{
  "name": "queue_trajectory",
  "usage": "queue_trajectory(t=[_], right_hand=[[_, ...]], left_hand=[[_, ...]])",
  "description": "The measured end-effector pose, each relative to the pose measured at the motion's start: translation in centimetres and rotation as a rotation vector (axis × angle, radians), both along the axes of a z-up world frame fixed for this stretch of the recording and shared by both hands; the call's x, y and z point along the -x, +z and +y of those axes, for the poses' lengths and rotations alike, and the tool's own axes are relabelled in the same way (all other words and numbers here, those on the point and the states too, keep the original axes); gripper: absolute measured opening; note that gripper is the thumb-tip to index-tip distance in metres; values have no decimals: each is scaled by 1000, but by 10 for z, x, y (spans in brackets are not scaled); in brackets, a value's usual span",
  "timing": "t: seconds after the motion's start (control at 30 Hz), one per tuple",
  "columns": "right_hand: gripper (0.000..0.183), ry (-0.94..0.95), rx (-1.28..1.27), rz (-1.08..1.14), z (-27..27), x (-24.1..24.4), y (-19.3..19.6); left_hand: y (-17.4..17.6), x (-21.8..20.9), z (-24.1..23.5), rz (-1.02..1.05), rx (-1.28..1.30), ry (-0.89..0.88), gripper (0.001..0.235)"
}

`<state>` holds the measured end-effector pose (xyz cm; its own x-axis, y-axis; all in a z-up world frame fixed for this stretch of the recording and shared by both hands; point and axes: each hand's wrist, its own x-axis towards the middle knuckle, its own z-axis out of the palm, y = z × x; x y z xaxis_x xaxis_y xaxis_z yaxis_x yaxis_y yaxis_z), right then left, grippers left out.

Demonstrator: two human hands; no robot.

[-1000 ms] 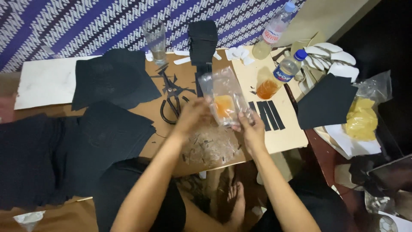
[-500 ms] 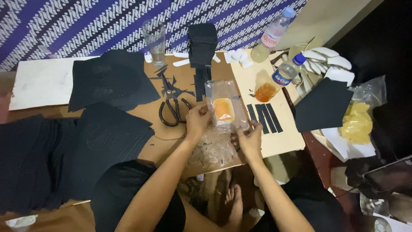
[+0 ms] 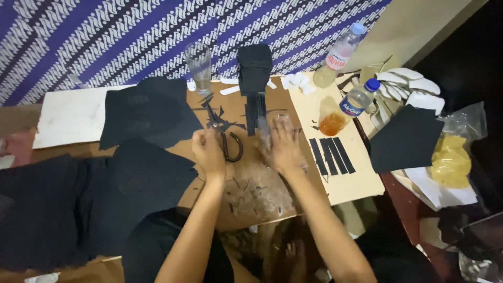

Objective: The person cuts a small orange item from a plastic bag, then uses scissors to trim a long black strip. They then pick up a larger black sheet with a logo and cut out the logo shape.

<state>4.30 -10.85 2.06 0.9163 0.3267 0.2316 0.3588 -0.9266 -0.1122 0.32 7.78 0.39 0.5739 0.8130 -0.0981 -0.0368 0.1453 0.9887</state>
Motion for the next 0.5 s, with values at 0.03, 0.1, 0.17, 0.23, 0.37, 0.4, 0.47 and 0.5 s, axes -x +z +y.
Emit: queue_trajectory(t=[0.03,0.1,0.17,0.23,0.37,0.4,0.47,0.5], right_hand=[[83,2,-2,-9,3,-2,1],[85,-68,101,132,2,6,-4],[82,-93,151,207,5,4,8],[78,-121,187,259,9,-2,19],[95,-158,94,203,7,6,20],[104,-156,19,117,7,8,22],[97,-180,-30,136,4,7,12],[91,-199,-77,158,2,8,6]], left_hand=[[8,-1,4,-9,-2,2,14],[17,12,6,-143,102,3,30],[47,20,-5,-160,167,-16,27],[67,18,-8,-201,221,-40,26],[64,19,-7,-166,284,-66,21],[64,18,-6,-150,293,-68,18],[51,10,-1,-167,286,-75,19],[43,8,0,-182,279,-76,19]])
